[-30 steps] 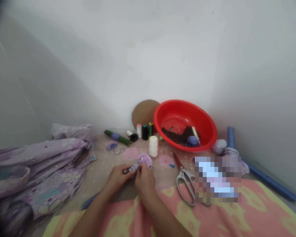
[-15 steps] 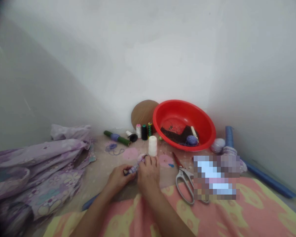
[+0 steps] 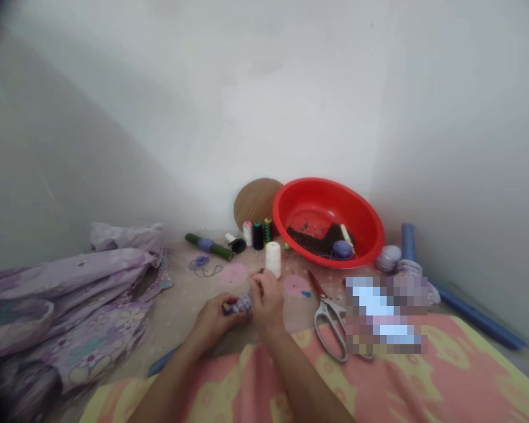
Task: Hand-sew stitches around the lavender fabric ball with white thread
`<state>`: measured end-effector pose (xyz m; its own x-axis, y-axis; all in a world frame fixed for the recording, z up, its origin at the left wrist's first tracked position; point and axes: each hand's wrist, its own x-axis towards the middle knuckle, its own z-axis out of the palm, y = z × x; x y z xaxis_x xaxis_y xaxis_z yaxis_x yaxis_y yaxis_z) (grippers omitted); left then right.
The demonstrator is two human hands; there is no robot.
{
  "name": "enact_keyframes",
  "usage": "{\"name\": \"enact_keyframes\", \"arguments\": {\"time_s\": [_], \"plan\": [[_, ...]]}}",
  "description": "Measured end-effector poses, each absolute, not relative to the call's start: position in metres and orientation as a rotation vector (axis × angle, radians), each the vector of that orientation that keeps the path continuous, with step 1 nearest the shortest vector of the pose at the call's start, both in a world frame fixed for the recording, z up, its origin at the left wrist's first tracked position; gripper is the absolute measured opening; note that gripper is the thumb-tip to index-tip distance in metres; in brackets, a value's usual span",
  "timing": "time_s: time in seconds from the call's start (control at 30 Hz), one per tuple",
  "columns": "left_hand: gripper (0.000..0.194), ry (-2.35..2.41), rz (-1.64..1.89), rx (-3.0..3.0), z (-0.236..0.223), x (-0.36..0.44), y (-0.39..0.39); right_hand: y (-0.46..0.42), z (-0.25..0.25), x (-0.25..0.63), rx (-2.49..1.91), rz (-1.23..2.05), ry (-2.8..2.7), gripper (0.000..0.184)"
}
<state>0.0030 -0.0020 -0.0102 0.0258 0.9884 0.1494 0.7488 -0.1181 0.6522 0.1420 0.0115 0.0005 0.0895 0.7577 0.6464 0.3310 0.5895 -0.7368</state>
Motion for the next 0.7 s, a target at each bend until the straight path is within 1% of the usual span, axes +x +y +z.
{"name": "enact_keyframes", "arguments": {"time_s": [0.1, 0.13, 0.2, 0.4, 0.57, 0.7], "plan": [[0.036, 1.720, 0.833, 1.904, -0.012, 0.001, 0.000, 0.013, 0.003, 0.146, -0.871, 0.887, -1.256, 0.021], [0.036, 1.707, 0.834, 1.899, -0.012, 0.000, 0.001, 0.014, 0.003, 0.148, -0.835, 0.983, -1.190, 0.021], [0.037, 1.688, 0.839, 1.892, -0.012, -0.001, 0.002, 0.015, 0.004, 0.153, -0.777, 1.028, -1.085, 0.021], [0.040, 1.688, 0.808, 1.868, -0.011, -0.002, 0.002, 0.023, 0.007, 0.174, -0.779, 0.677, -0.930, 0.017], [0.041, 1.693, 0.771, 1.865, -0.011, -0.002, 0.002, 0.019, 0.009, 0.181, -0.925, 0.438, -0.994, 0.022], [0.040, 1.669, 0.796, 1.876, -0.014, -0.003, 0.003, 0.011, 0.015, 0.181, -0.911, 0.311, -1.118, 0.018]]}}
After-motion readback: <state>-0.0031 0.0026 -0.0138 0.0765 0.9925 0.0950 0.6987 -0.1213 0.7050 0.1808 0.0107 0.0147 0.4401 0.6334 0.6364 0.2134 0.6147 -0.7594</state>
